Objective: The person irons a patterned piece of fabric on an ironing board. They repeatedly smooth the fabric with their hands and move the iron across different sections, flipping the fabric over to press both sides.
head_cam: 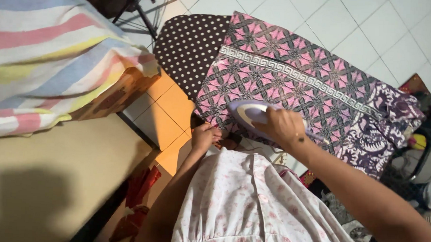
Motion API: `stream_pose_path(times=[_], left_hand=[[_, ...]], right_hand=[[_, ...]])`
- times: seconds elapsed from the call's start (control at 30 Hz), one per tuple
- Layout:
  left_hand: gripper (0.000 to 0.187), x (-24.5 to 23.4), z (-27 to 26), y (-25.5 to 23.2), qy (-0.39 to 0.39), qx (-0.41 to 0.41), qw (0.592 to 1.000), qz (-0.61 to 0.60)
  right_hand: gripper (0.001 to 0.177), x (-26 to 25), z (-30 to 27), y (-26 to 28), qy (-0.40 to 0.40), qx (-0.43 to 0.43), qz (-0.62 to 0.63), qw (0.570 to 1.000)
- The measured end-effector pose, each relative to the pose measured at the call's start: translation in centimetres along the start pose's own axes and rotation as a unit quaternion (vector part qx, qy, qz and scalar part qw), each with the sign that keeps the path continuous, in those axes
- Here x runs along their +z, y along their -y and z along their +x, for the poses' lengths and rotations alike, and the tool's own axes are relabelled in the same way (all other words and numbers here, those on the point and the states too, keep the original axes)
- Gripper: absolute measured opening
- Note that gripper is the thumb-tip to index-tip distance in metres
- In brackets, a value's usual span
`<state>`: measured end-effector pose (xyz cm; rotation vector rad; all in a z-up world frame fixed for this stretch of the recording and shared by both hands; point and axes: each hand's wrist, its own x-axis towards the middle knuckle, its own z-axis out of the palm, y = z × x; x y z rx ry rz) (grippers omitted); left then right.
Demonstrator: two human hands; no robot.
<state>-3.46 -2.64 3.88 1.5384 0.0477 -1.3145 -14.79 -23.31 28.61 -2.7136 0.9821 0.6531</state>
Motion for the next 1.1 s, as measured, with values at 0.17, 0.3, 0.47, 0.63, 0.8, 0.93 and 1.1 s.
stream_pose_path(times=[0.17,0.3,0.47,0.63,0.8,0.93,1.1], left_hand=[[0.014,-0.7,0.7,0.5,0.013,-0.026,0.999,0.014],[0.012,-3.2,2.1,3.3,-0.031,-0.056,0.998,0.012],[0.021,-6.9,1.9,5.6,-0.001,-0.095,0.995,-0.031],[0.036,-1.8,1.3,2.8,0.06,-0.122,0.99,-0.046],[0.037,3.1,2.1,3.8,0.141,-0.119,0.983,0.001],[0.02,4.6,3.0,5.7,0.111,-0.091,0.985,-0.092],[0.016,4.1,1.1,2.8,0.07,-0.1,0.991,-0.052]], right_hand=[[0.06,1.8,-5.0,-3.1,0.012,0.052,0.019,0.998],[0.062,2.9,-7.4,-6.0,-0.005,0.084,-0.013,0.996],[0.062,3.3,-6.9,-6.1,-0.025,0.112,0.021,0.993],[0.06,2.7,-4.4,-4.4,-0.057,0.119,0.06,0.989],[0.054,2.7,-0.5,-2.3,-0.098,0.119,0.075,0.985],[0.052,2.8,1.4,-1.5,-0.147,0.104,0.124,0.976],[0.053,3.5,0.1,-2.6,-0.13,0.137,0.143,0.972]])
